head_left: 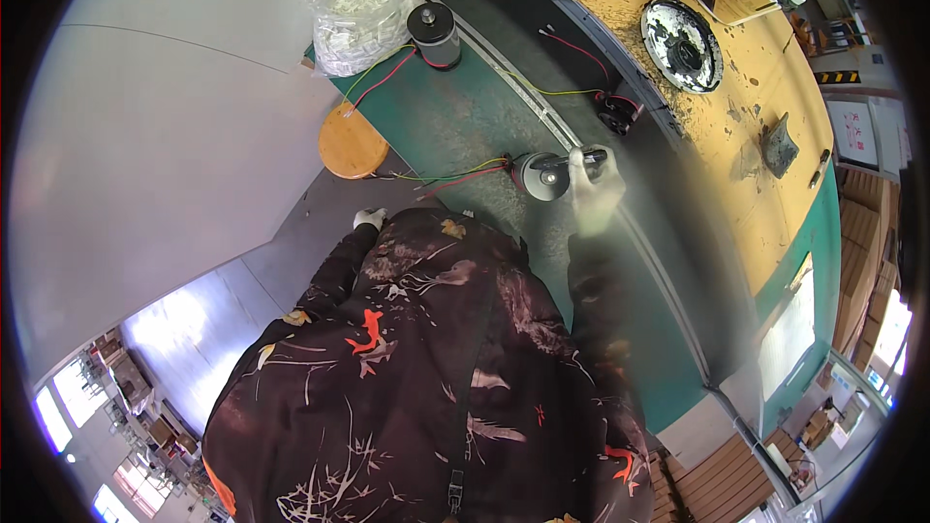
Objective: Applying a substance from a container to electronic motor components using an applicator brush and organizing them on a storage shelf.
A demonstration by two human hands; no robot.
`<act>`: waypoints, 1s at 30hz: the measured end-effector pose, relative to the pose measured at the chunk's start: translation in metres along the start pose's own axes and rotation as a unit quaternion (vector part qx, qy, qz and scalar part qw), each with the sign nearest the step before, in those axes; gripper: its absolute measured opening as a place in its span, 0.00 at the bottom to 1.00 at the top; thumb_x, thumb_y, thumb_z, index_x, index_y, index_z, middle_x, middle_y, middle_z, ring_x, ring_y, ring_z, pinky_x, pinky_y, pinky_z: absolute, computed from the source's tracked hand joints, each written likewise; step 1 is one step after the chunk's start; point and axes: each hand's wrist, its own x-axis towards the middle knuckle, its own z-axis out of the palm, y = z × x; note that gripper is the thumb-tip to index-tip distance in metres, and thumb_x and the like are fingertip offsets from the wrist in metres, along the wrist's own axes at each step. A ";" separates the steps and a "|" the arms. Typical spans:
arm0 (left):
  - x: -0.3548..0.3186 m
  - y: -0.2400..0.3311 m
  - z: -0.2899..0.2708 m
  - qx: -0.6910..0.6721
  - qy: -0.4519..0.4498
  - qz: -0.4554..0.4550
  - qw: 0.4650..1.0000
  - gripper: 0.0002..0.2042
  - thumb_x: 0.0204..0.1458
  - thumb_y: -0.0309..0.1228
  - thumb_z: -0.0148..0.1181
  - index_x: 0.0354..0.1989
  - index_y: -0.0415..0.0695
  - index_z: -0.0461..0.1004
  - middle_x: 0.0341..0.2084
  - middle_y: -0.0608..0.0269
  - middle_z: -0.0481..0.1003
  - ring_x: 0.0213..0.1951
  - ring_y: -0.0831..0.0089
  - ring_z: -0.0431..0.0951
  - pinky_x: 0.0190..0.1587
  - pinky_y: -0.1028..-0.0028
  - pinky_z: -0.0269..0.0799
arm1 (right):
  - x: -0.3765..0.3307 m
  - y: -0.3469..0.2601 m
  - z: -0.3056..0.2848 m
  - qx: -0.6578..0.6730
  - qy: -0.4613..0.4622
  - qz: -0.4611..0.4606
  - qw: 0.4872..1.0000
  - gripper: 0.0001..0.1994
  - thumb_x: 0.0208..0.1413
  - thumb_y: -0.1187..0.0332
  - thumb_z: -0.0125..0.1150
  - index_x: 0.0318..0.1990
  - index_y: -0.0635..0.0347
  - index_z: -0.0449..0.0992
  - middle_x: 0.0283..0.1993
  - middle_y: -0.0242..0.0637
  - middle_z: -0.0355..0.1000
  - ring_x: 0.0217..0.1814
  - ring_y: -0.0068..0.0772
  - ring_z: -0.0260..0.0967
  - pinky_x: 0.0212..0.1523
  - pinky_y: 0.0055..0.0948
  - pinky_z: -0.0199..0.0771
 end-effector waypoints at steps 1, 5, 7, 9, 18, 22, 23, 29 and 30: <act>0.003 0.004 -0.004 -0.122 -0.007 -0.036 0.992 0.22 0.47 0.46 0.66 0.38 0.36 0.81 0.32 0.48 0.82 0.39 0.56 0.83 0.45 0.65 0.75 | -0.001 -0.001 -0.001 0.013 -0.011 0.004 1.000 0.08 0.56 0.68 0.66 0.36 0.63 0.76 0.22 0.28 0.69 0.21 0.16 0.62 0.25 0.23 0.66; -0.004 0.068 -0.034 -0.050 0.119 0.083 0.988 0.17 0.48 0.42 0.66 0.39 0.40 0.82 0.34 0.51 0.83 0.42 0.58 0.83 0.47 0.64 0.76 | -0.003 -0.009 -0.012 -0.013 -0.043 -0.027 0.999 0.08 0.57 0.67 0.65 0.37 0.63 0.76 0.23 0.29 0.70 0.22 0.17 0.62 0.25 0.23 0.65; -0.042 0.139 -0.058 0.030 0.142 0.173 0.974 0.20 0.47 0.43 0.66 0.44 0.41 0.81 0.38 0.50 0.82 0.44 0.55 0.82 0.50 0.62 0.75 | 0.000 -0.031 -0.035 -0.026 0.003 -0.053 0.998 0.08 0.57 0.68 0.65 0.38 0.63 0.76 0.23 0.29 0.71 0.21 0.17 0.62 0.25 0.22 0.65; -0.075 0.192 -0.071 0.011 0.132 0.272 0.953 0.24 0.46 0.43 0.67 0.47 0.39 0.78 0.43 0.49 0.80 0.47 0.54 0.80 0.51 0.62 0.74 | 0.011 -0.064 -0.064 0.018 0.086 -0.114 0.990 0.06 0.58 0.69 0.64 0.38 0.62 0.77 0.24 0.29 0.72 0.21 0.16 0.63 0.23 0.21 0.63; -0.245 0.353 0.012 0.146 -0.003 0.600 0.787 0.43 0.29 0.43 0.77 0.59 0.45 0.66 0.50 0.47 0.66 0.53 0.48 0.70 0.55 0.55 0.69 | 0.120 -0.050 -0.178 0.373 0.125 -0.044 0.919 0.11 0.64 0.64 0.54 0.39 0.64 0.75 0.19 0.29 0.65 0.16 0.16 0.54 0.19 0.18 0.50; -0.232 0.354 0.013 0.145 -0.028 0.553 0.820 0.44 0.27 0.43 0.77 0.59 0.44 0.66 0.51 0.47 0.65 0.53 0.47 0.70 0.55 0.55 0.70 | 0.116 -0.067 -0.170 0.363 0.125 -0.072 0.920 0.12 0.66 0.63 0.53 0.40 0.65 0.76 0.19 0.28 0.64 0.16 0.16 0.53 0.17 0.18 0.50; -0.227 0.350 0.012 0.115 -0.033 0.546 0.829 0.45 0.26 0.43 0.77 0.58 0.43 0.66 0.51 0.46 0.64 0.53 0.47 0.69 0.55 0.55 0.70 | 0.114 -0.066 -0.174 0.372 0.128 -0.055 0.918 0.12 0.66 0.63 0.53 0.40 0.65 0.76 0.19 0.28 0.64 0.16 0.16 0.53 0.17 0.18 0.50; -0.140 0.338 -0.021 0.085 0.211 0.443 0.867 0.41 0.26 0.44 0.77 0.51 0.35 0.68 0.46 0.44 0.67 0.50 0.51 0.73 0.54 0.61 0.73 | 0.114 -0.052 -0.181 0.371 0.099 -0.105 0.917 0.14 0.66 0.62 0.51 0.41 0.66 0.74 0.18 0.28 0.62 0.15 0.16 0.52 0.17 0.18 0.50; -0.147 0.354 -0.061 0.008 0.104 0.348 0.932 0.38 0.27 0.44 0.77 0.47 0.35 0.68 0.43 0.46 0.68 0.46 0.53 0.74 0.51 0.61 0.73 | 0.113 -0.053 -0.183 0.371 0.104 -0.105 0.917 0.14 0.66 0.62 0.51 0.41 0.66 0.74 0.18 0.28 0.62 0.15 0.16 0.52 0.17 0.18 0.50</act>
